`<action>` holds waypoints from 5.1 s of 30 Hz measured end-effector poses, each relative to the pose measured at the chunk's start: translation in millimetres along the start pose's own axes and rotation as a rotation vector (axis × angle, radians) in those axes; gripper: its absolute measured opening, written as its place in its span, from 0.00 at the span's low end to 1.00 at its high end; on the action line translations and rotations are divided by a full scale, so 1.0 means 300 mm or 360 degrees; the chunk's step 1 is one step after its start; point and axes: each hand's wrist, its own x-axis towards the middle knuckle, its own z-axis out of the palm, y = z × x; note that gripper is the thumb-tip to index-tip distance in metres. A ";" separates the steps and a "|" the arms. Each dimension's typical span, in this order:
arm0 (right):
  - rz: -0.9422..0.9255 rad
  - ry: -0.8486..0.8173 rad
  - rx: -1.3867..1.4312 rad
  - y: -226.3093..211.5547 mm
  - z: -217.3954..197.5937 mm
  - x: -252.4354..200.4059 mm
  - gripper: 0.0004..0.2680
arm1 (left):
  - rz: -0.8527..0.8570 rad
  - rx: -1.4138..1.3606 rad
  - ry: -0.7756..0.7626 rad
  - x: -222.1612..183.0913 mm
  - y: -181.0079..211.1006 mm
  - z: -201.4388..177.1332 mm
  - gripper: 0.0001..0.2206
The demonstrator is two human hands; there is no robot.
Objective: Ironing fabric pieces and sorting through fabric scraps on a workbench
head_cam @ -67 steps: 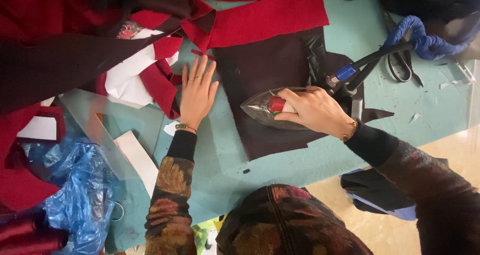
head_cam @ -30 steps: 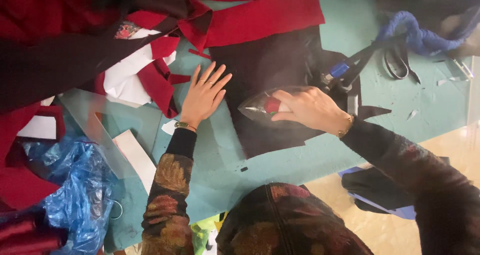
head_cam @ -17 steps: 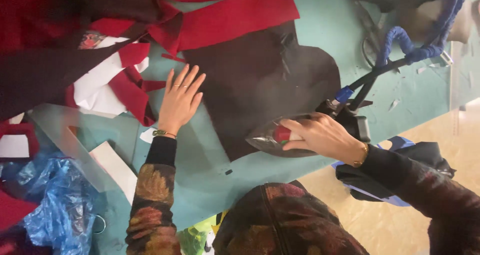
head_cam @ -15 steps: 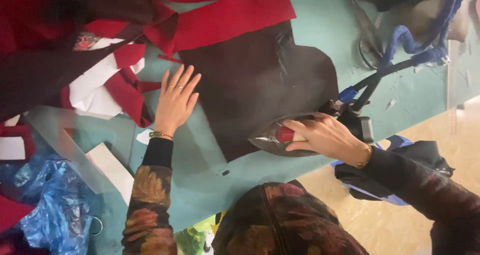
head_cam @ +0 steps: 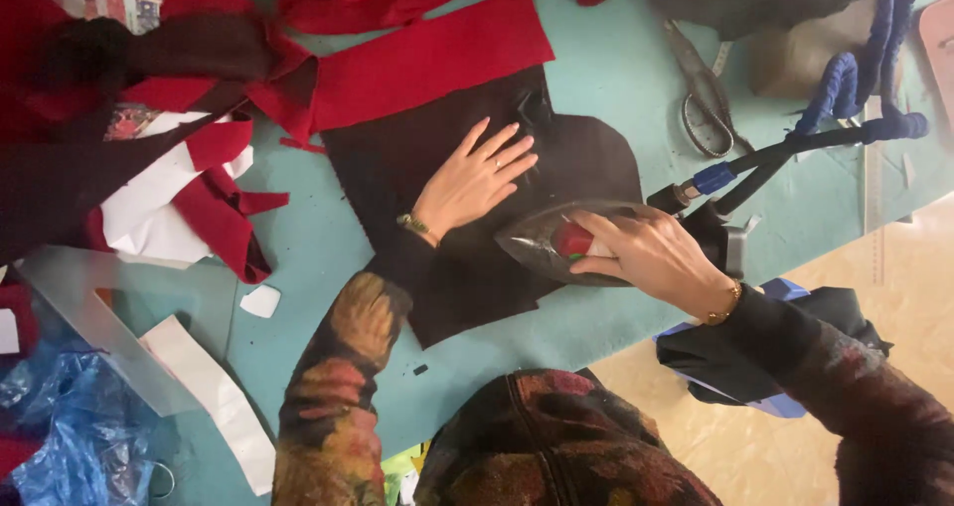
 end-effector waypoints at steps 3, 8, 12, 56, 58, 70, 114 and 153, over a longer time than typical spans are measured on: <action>0.0024 0.0037 -0.0023 0.031 0.015 0.032 0.24 | 0.0048 0.0125 -0.0005 0.047 -0.072 0.053 0.22; 0.0030 0.0042 -0.0062 0.057 0.016 0.094 0.24 | 0.0085 0.0172 0.0009 0.081 -0.133 0.086 0.21; 0.0005 0.0084 -0.0058 0.072 0.032 0.130 0.24 | 0.0141 0.0205 -0.0049 0.101 -0.166 0.091 0.22; -0.0022 -0.0045 0.0077 0.192 0.048 0.239 0.18 | -0.0083 0.0031 -0.0274 0.181 -0.285 0.046 0.28; 0.0002 -0.0107 0.0007 0.186 0.044 0.240 0.19 | -0.0068 -0.0002 -0.0222 0.178 -0.287 0.046 0.28; 0.0507 -0.0384 0.0048 0.099 0.084 0.153 0.20 | -0.0093 -0.0054 -0.0181 0.174 -0.292 0.066 0.27; 0.1189 0.0052 0.0534 0.000 0.036 0.243 0.15 | -0.0657 -0.0525 0.0082 0.405 -0.287 0.196 0.10; 0.1251 -0.0100 0.0422 0.056 0.063 0.329 0.16 | -0.0570 -0.0141 0.0176 0.223 -0.380 -0.026 0.19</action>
